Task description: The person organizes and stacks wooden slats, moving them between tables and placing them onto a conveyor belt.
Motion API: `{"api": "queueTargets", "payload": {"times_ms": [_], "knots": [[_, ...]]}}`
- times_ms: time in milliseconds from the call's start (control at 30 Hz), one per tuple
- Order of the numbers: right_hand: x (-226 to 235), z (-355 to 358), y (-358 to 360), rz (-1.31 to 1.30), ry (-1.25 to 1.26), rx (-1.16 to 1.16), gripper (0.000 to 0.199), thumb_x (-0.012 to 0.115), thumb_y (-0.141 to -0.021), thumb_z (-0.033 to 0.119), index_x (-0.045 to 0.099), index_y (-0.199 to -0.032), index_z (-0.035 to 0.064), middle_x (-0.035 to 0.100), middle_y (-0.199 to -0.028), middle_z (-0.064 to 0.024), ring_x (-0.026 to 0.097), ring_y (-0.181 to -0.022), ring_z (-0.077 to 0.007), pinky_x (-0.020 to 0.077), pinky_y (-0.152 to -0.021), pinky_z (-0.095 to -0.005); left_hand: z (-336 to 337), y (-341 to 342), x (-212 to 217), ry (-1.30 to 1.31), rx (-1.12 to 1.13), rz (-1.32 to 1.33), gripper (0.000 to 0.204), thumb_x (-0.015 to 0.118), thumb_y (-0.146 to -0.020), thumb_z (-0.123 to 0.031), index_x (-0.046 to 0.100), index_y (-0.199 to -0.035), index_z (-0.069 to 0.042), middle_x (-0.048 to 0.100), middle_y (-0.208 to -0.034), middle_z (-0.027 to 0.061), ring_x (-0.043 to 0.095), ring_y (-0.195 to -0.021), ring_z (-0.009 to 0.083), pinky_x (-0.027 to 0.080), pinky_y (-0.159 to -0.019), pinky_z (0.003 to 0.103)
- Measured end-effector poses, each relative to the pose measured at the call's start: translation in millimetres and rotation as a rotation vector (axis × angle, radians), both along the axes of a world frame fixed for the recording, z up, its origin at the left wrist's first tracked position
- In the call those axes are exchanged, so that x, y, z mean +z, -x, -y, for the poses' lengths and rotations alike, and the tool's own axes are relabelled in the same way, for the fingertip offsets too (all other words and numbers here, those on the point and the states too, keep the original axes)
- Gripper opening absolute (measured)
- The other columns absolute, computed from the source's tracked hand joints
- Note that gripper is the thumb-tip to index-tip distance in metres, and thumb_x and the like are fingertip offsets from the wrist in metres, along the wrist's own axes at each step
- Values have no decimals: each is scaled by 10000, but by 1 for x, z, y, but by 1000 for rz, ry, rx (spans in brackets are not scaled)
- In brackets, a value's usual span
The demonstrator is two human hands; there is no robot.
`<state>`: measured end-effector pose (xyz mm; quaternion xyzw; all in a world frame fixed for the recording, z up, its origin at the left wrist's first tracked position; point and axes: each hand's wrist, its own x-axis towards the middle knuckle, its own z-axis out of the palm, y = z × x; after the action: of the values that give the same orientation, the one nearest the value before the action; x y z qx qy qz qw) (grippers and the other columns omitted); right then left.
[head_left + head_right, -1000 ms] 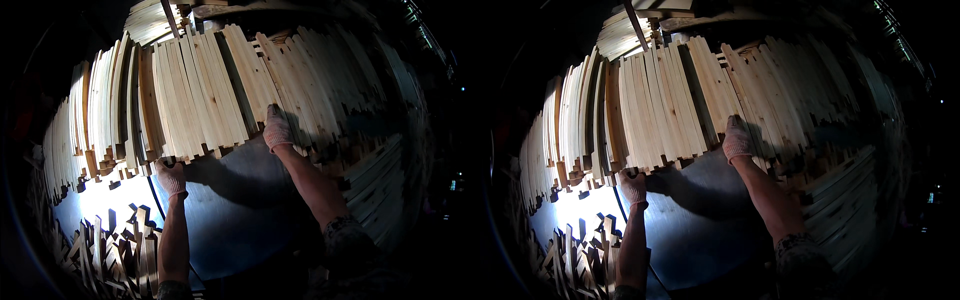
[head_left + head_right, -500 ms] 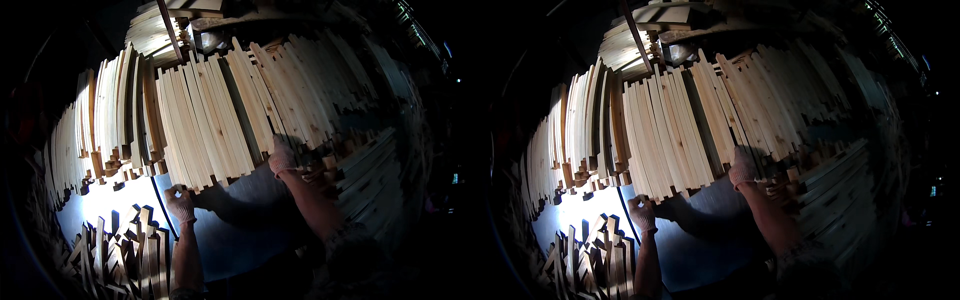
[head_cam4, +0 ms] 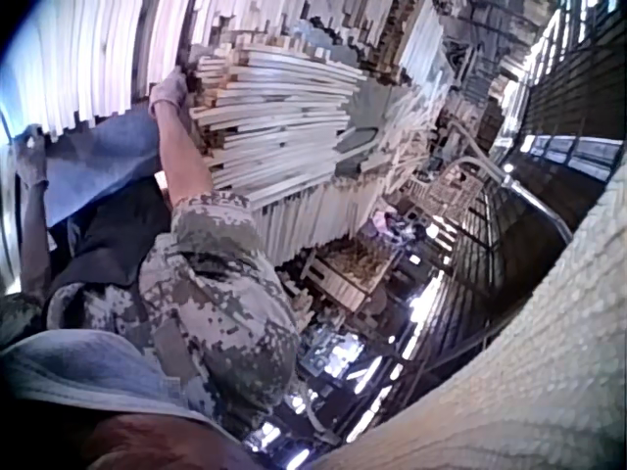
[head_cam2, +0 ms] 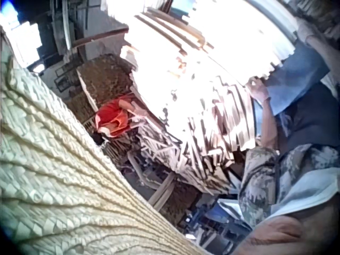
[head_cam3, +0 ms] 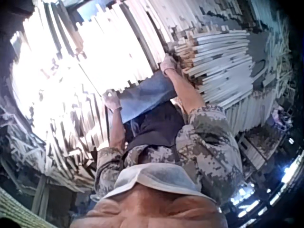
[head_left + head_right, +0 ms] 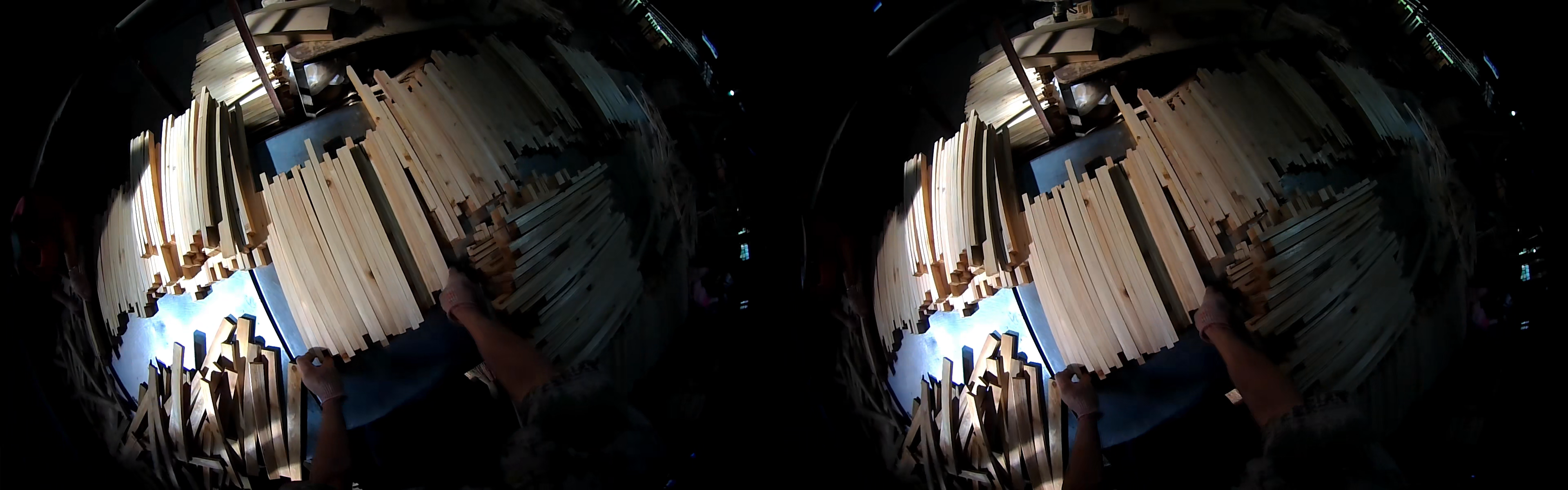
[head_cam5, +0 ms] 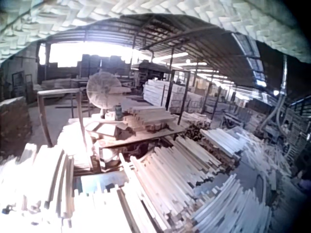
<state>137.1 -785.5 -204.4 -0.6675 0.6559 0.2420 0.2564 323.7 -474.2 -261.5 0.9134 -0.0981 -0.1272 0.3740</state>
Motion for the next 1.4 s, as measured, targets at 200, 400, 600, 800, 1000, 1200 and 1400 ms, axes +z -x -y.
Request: {"api": "queueTargets", "payload": {"times_ms": [200,400,600,800,1000,1200,1400], "knots": [[-75,32,-10,370,62,-272,726,661,-923,204,407,-1575,9,662,-1285,-265,653,-1227,-334,525,-1049,-411,8,-33,9,-419,-299,-43,819,788,-808,-120,425,-1528,21,626,-1288,277,641,-1182,473,544,-1017,517],[-59,36,-57,163,196,-137,876,473,-1035,533,155,-1690,45,567,-1464,-247,587,-1335,-395,541,-1064,-534,23,-63,15,-371,-468,-176,941,885,-703,-109,400,-1506,-39,578,-1295,300,597,-1217,502,539,-1034,535],[-50,20,-50,240,350,-72,869,563,-1002,528,301,-1625,-17,585,-1392,-316,636,-1252,-448,573,-1004,-540,7,-46,-7,-320,-363,-80,773,844,-730,-54,440,-1388,-42,561,-1257,290,596,-1171,528,539,-992,561],[-92,-28,16,353,398,-229,853,674,-927,491,439,-1574,-13,547,-1479,-291,574,-1336,-424,484,-1118,-501,-44,12,-9,-363,-428,-32,829,777,-739,-50,412,-1481,9,580,-1271,290,610,-1160,505,539,-992,540],[-102,-113,98,368,394,-243,877,694,-921,516,418,-1593,25,539,-1484,-287,530,-1366,-455,455,-1139,-514,-131,90,-18,-316,-436,-6,728,762,-745,-78,457,-1397,35,604,-1208,293,618,-1125,502,531,-970,538],[-128,-140,130,426,505,-149,854,686,-952,515,407,-1593,24,528,-1496,-287,519,-1373,-455,446,-1127,-525,-157,98,-14,-156,-492,114,844,799,-727,-154,433,-1458,58,648,-1098,279,642,-1022,470,545,-911,514],[-137,-132,136,336,444,-123,878,671,-964,545,362,-1629,62,466,-1572,-275,500,-1416,-438,430,-1174,-513,-239,93,28,-187,-472,371,830,812,-761,-190,460,-1479,29,599,-1335,247,583,-1254,443,499,-1056,488]]}}
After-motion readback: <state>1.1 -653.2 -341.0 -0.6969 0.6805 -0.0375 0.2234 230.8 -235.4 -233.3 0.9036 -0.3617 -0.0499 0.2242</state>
